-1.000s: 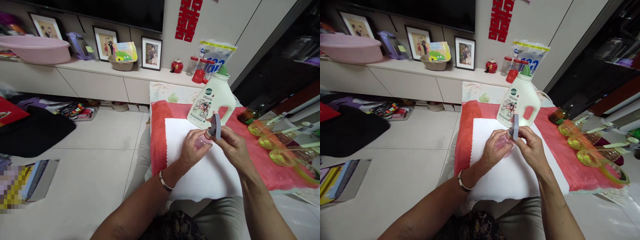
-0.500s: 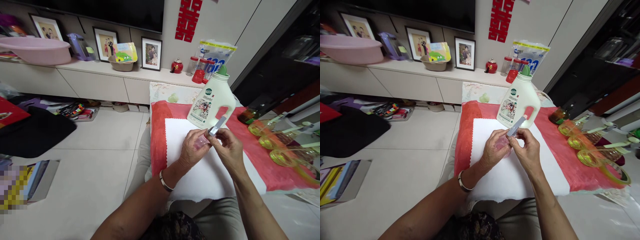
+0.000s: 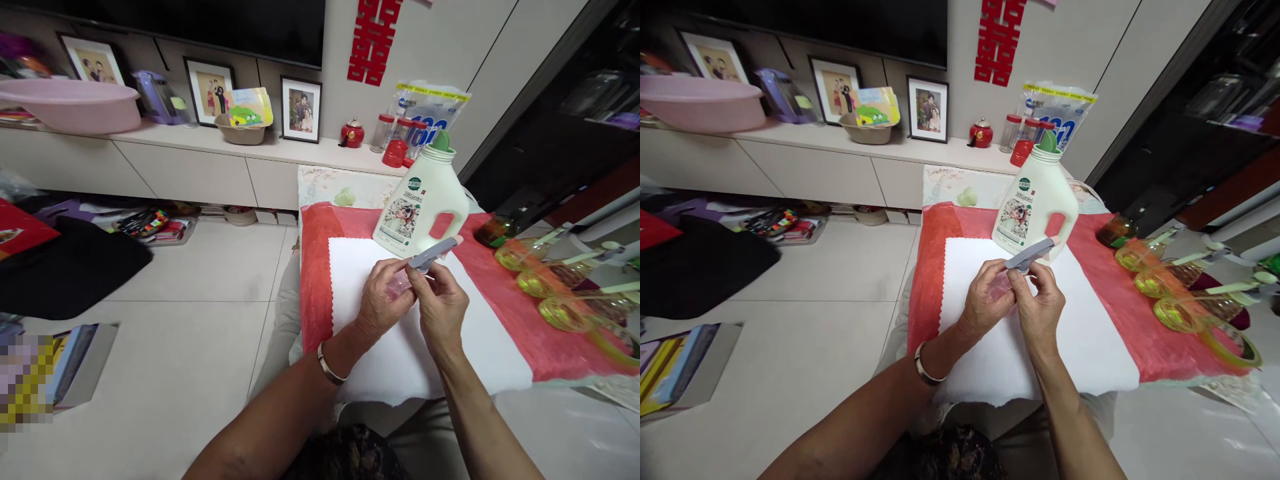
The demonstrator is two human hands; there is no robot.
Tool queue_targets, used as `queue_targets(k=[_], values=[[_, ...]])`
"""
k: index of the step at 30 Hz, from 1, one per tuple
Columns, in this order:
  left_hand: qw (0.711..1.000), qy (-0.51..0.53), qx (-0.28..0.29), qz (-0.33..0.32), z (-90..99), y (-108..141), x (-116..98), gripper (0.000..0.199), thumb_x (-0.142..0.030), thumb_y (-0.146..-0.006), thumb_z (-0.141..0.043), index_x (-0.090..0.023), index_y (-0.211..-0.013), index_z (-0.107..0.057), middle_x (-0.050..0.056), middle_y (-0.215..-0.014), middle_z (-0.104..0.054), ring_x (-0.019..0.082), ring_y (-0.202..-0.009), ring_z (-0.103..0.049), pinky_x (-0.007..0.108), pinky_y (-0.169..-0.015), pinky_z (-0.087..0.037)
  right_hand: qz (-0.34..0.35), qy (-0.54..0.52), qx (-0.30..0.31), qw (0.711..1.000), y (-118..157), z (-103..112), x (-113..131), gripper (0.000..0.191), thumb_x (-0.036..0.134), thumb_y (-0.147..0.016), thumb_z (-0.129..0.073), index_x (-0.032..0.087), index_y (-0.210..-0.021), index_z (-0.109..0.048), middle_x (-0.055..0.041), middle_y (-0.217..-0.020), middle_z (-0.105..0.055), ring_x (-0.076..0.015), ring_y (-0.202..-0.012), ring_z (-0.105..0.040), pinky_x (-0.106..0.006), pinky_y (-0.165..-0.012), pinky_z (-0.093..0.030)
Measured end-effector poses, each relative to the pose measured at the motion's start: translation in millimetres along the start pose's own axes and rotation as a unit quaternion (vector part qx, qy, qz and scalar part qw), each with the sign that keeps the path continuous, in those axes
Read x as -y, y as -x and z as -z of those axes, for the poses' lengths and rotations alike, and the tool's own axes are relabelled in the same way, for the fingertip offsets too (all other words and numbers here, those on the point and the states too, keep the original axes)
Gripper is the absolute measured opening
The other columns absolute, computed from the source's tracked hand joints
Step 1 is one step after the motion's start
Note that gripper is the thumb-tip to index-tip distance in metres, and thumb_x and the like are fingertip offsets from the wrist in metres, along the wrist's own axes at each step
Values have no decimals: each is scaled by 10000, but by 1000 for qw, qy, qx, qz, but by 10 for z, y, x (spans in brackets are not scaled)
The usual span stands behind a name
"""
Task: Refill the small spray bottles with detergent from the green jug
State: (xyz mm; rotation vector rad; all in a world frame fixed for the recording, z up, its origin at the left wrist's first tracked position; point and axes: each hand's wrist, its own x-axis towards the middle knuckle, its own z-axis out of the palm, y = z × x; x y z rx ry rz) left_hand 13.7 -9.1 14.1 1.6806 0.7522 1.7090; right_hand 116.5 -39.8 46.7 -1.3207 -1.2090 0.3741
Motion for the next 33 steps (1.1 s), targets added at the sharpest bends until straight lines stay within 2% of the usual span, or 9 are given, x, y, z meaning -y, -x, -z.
queue_targets(k=[5,10,15,21,25,30,33], values=[[1000,-1,4,3,16,0,-22,441,-212,-807,-727,-201,-1231,-607,88,-1167,-653,228,-1088,-655,398,-971,-558,-9,-41,16,999,36,5,-4,361,453,-844,-730,208,-1108,-734,-60,-1125,-671,-202,-1058,-606,-361,-947,-471],[1000,2,2,4,15,1,-34,444,-200,-825,-709,-190,-1254,-592,102,-1193,-653,233,-1127,-648,402,-1004,-539,-44,-94,-17,994,6,-55,-66,369,407,-730,-839,165,-979,-713,-45,-993,-682,-163,-901,-609,-332,-874,-483],[1000,12,-1,-4,15,-2,-29,417,-248,-840,-704,-204,-1242,-603,97,-1191,-652,227,-1117,-649,403,-1003,-540,-71,-156,-36,984,16,-147,-52,414,402,-688,-870,148,-946,-670,-48,-961,-679,-153,-869,-623,-292,-806,-495],[1000,-1,3,13,37,-14,-64,391,-224,-824,-707,-193,-1200,-607,103,-1174,-660,234,-1117,-648,405,-1001,-538,-88,-209,-13,974,58,-103,-78,389,439,-770,-802,167,-1034,-716,-62,-1058,-692,-174,-972,-639,-345,-933,-496],[1000,6,6,0,35,-14,-57,410,-198,-811,-685,-182,-1214,-612,105,-1164,-648,236,-1104,-643,406,-992,-540,-89,-229,-18,969,34,-111,-56,350,379,-723,-846,161,-964,-718,-50,-1000,-691,-169,-938,-642,-340,-919,-505],[1000,-2,17,5,33,-14,-44,441,-184,-798,-680,-189,-1232,-600,103,-1161,-636,238,-1101,-641,409,-986,-542,-69,-237,-5,969,12,-122,-43,438,347,-732,-841,204,-1119,-695,-51,-1094,-676,-168,-970,-640,-329,-915,-511],[1000,0,14,2,32,-15,-42,402,-222,-823,-685,-184,-1215,-604,106,-1147,-639,239,-1090,-644,413,-977,-544,-66,-229,7,971,16,-83,-99,372,407,-761,-813,180,-1041,-720,-74,-1117,-676,-198,-1032,-637,-363,-973,-499]])
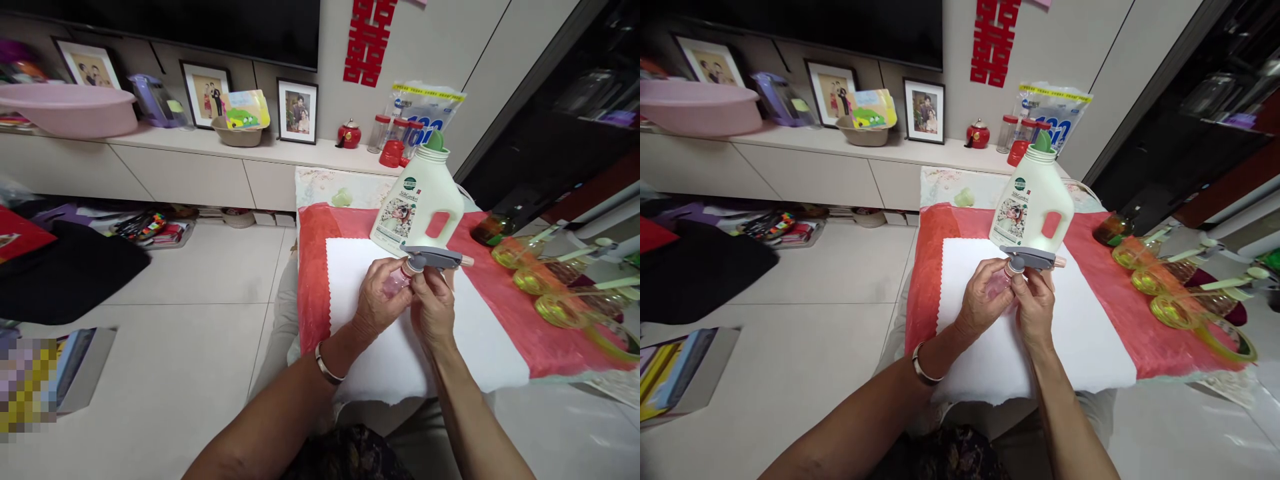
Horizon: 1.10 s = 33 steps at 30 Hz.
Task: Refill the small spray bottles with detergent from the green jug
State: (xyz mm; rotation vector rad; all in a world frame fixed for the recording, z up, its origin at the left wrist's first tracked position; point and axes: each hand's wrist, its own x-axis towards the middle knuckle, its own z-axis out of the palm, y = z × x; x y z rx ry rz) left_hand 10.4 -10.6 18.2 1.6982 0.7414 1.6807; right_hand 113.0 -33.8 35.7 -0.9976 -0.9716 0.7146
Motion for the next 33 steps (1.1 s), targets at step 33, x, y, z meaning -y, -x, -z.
queue_targets(k=[33], values=[[1000,7,-1,15,-2,27,17,447,-359,-861,-725,-207,-1264,-604,106,-1215,-646,243,-1125,-645,426,-1003,-537,-39,35,120,991,-244,202,125,450,357,-649,-878,210,-1036,-703,-57,-1034,-689,-185,-848,-647,-341,-787,-564]])
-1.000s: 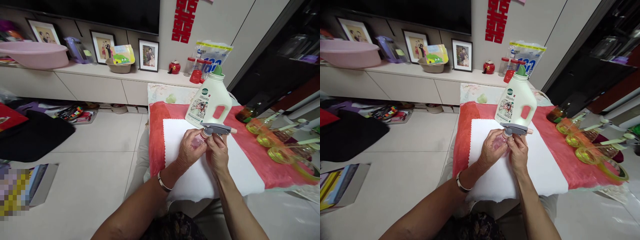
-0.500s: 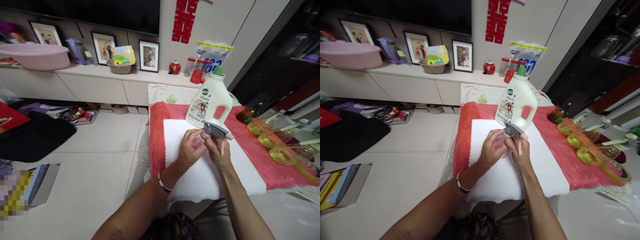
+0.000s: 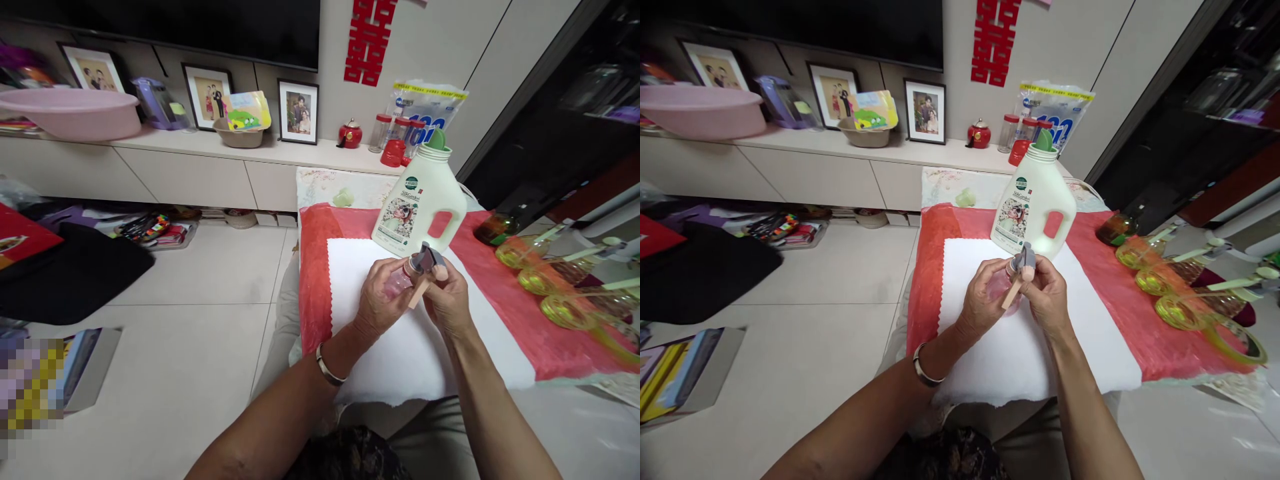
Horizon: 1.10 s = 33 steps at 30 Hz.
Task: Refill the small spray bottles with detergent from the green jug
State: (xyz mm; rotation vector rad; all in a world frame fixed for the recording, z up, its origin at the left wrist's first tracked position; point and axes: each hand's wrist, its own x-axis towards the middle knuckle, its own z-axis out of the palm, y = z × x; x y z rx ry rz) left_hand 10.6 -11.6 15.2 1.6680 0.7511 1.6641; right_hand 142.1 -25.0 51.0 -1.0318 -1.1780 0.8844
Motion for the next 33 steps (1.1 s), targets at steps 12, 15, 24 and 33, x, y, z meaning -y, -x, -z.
queue_targets(k=[12,15,24,33], values=[[1000,-3,-4,22,21,-24,-111,451,-281,-823,-753,-199,-1235,-587,117,-1213,-670,252,-1135,-649,427,-1019,-536,55,123,96,986,-82,93,198,258,418,-802,-788,232,-981,-772,-56,-1094,-670,-221,-1047,-615,-365,-942,-495],[999,21,1,39,19,-4,-103,542,-236,-793,-763,-196,-1288,-546,117,-1245,-660,263,-1171,-641,457,-1050,-522,79,191,105,973,-83,84,313,210,398,-843,-749,236,-974,-768,-47,-1065,-666,-201,-997,-611,-338,-894,-483],[1000,6,3,28,21,-33,-120,476,-256,-821,-763,-229,-1264,-592,83,-1218,-684,253,-1155,-653,448,-1042,-537,56,126,13,990,-42,-11,141,298,365,-717,-850,203,-928,-714,-26,-911,-662,-173,-876,-624,-330,-866,-518],[1000,3,0,24,39,-34,-128,394,-229,-834,-738,-210,-1210,-623,97,-1193,-679,260,-1124,-670,461,-1009,-559,37,41,25,998,49,3,39,330,375,-827,-771,259,-1134,-742,-51,-1210,-662,-213,-1153,-614,-363,-1004,-504]])
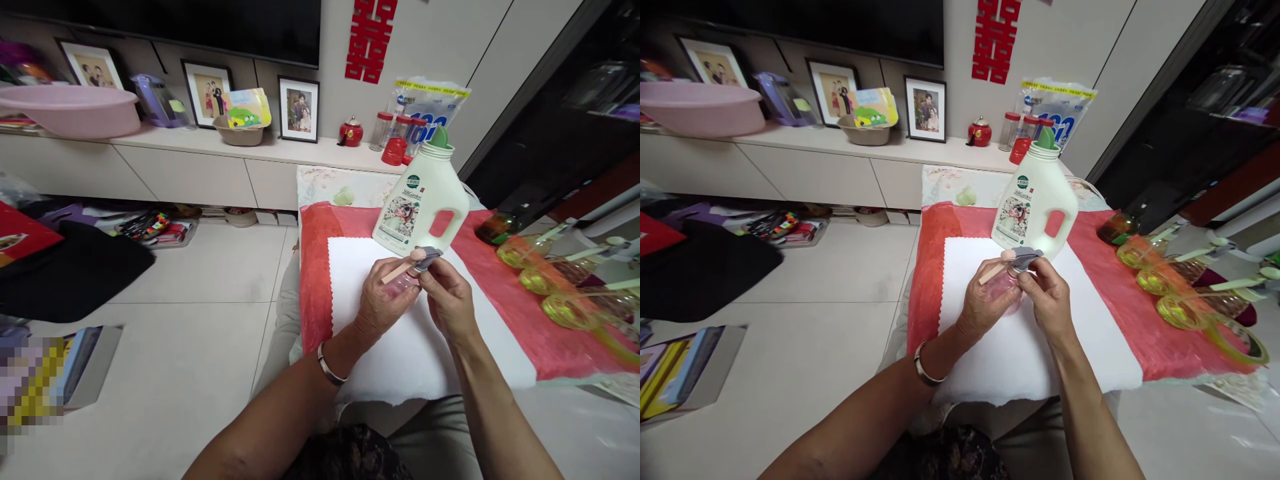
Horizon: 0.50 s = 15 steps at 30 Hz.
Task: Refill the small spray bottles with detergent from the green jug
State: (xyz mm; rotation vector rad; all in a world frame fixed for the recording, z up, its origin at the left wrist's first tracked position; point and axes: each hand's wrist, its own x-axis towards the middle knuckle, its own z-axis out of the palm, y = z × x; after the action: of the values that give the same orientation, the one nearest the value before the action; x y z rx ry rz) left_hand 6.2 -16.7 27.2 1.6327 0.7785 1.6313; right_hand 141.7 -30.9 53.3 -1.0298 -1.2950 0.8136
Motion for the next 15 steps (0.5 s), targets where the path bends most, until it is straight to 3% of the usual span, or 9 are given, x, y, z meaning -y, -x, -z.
queue_targets(k=[4,11,15], values=[[1000,-5,14,12,12,-3,-12,378,-261,-843,-736,-196,-1197,-623,109,-1195,-677,260,-1133,-665,461,-1019,-552,1,-15,-19,1000,-4,-1,-17,289,342,-794,-801,242,-1062,-766,-51,-1166,-681,-221,-1147,-619,-388,-1040,-485],[1000,9,-6,-21,-25,5,78,451,-253,-826,-732,-198,-1251,-593,123,-1279,-661,270,-1200,-633,465,-1051,-527,7,-24,-59,998,-14,-107,1,326,283,-727,-851,214,-1026,-742,-58,-1092,-692,-192,-996,-652,-357,-924,-539],[1000,-3,-8,-5,-25,7,88,435,-261,-808,-739,-206,-1220,-610,104,-1233,-681,251,-1162,-657,432,-1036,-536,13,-18,-81,996,1,-121,-12,331,270,-714,-865,204,-1005,-723,-45,-1026,-696,-163,-934,-655,-304,-863,-548]])
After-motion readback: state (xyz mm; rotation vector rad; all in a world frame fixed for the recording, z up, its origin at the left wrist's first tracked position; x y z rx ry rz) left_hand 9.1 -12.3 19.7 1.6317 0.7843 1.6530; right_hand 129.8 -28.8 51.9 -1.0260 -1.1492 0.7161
